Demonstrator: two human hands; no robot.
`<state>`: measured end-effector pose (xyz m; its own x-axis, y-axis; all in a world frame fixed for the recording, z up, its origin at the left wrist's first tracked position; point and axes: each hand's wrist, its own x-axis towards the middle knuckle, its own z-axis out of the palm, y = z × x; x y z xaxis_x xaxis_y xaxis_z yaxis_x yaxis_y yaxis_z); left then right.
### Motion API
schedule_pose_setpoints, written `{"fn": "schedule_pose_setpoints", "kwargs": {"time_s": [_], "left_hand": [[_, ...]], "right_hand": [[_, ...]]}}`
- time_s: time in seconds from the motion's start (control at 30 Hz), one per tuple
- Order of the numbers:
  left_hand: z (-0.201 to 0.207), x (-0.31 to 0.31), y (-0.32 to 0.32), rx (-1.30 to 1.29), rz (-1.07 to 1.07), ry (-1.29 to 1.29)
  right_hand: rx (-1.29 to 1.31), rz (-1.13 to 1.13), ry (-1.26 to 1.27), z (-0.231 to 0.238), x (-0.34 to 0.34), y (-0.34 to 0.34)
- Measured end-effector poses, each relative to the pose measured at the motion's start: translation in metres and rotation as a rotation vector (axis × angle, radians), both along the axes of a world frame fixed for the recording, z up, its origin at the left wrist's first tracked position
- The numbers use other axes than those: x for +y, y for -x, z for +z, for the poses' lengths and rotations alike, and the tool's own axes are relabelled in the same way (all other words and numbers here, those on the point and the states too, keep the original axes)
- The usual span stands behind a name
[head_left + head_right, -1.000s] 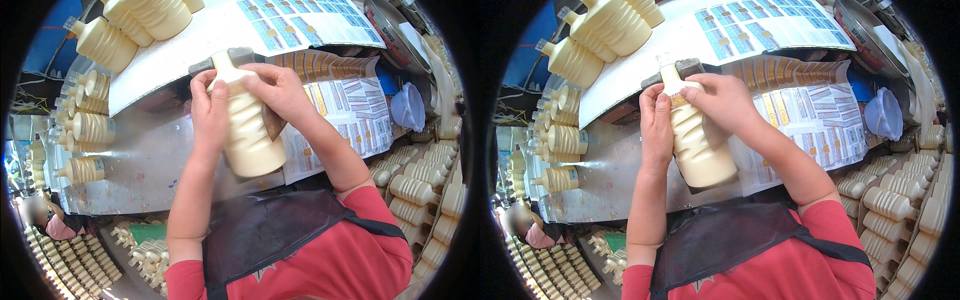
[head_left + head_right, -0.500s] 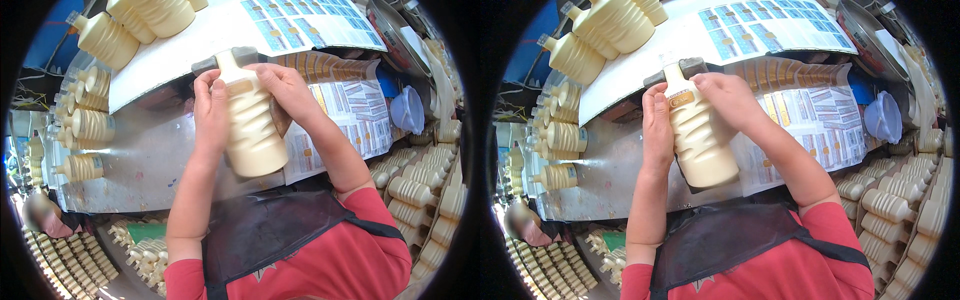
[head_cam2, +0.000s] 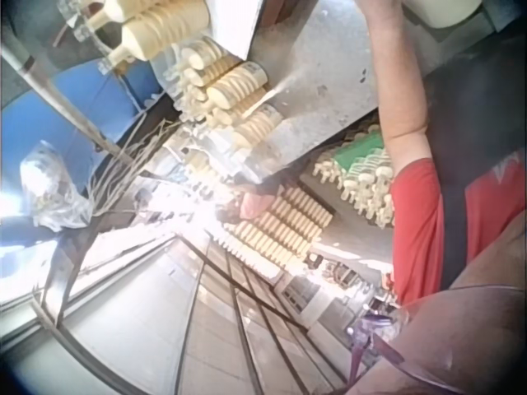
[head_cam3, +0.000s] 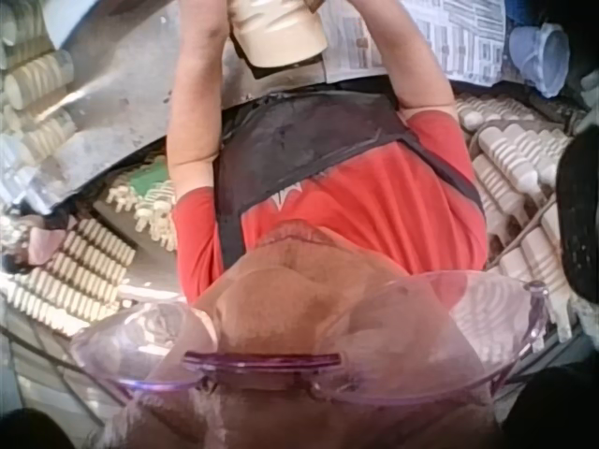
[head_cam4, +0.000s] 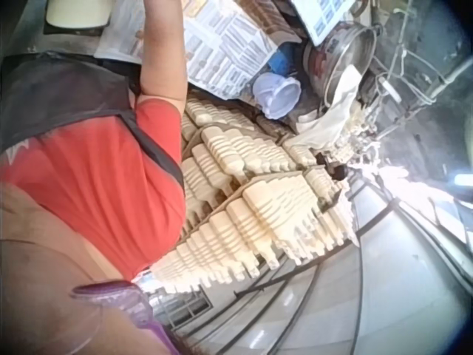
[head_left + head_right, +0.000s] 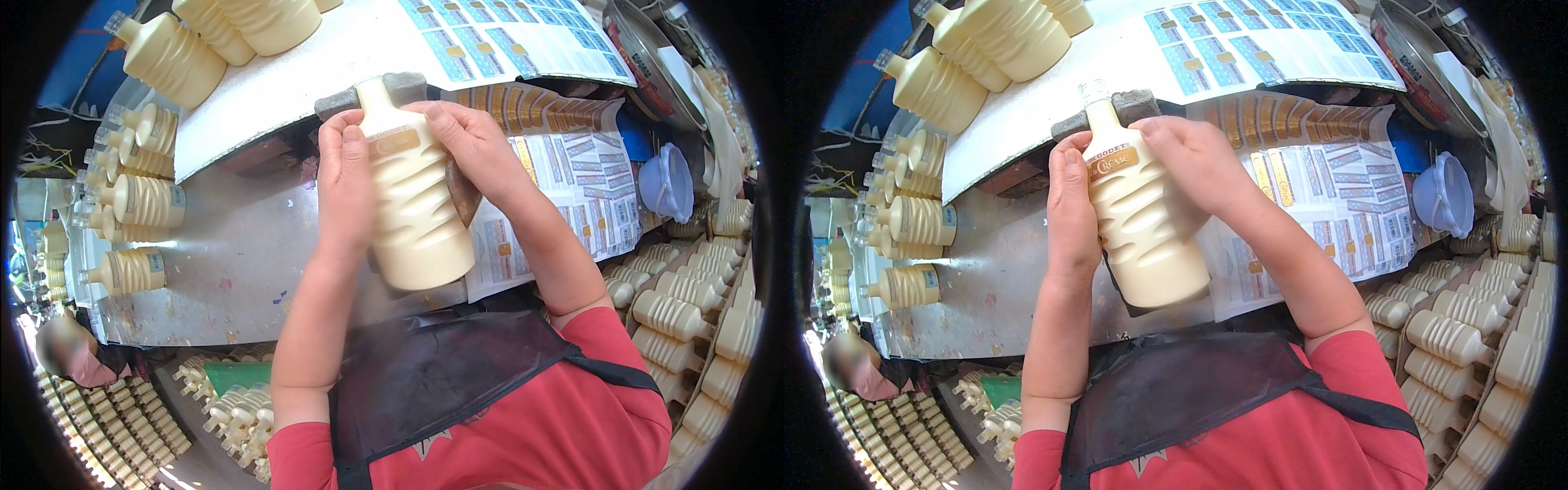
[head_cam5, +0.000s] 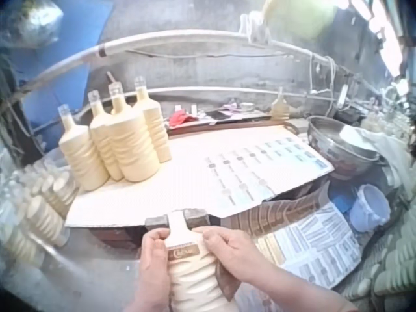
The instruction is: The person applies adhesive labels to cream-colored plastic bottles. They pick up each bottle, align and smooth a label onto the body, then place the labeled bottle aside. The process repeats with multiple bottles on a metal workbench.
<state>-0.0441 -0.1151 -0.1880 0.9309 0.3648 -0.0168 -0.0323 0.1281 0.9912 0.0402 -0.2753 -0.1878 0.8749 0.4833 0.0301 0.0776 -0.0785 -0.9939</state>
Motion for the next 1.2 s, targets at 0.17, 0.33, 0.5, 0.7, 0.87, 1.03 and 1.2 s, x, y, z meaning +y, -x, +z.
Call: {"fn": "schedule_pose_setpoints", "kwargs": {"time_s": [0.17, 0.33, 0.5, 0.7, 0.87, 1.03, 1.2], "left_hand": [[-0.002, -0.002, -0.001, 0.011, 0.023, -0.133], [-0.002, -0.002, -0.002, 0.033, 0.026, -0.152], [-0.003, -0.003, -0.002, 0.033, 0.03, -0.166], [-0.006, -0.003, -0.003, 0.008, 0.037, -0.182], [-0.003, -0.006, -0.002, -0.017, 0.038, -0.132], [-0.006, -0.005, -0.003, -0.045, 0.033, -0.119], [-0.005, -0.006, -0.002, -0.046, 0.021, -0.089]], "right_hand": [[-0.212, -0.058, 0.317, 0.026, 0.007, 0.012], [-0.216, -0.064, 0.327, 0.027, 0.006, 0.011], [-0.211, -0.076, 0.328, 0.022, 0.006, 0.011], [0.01, 0.044, 0.07, 0.008, -0.002, -0.001], [0.202, 0.113, -0.05, 0.013, -0.008, -0.003], [0.177, 0.124, -0.083, 0.011, -0.009, -0.003], [0.182, 0.105, -0.096, 0.014, -0.011, 0.0]]}}
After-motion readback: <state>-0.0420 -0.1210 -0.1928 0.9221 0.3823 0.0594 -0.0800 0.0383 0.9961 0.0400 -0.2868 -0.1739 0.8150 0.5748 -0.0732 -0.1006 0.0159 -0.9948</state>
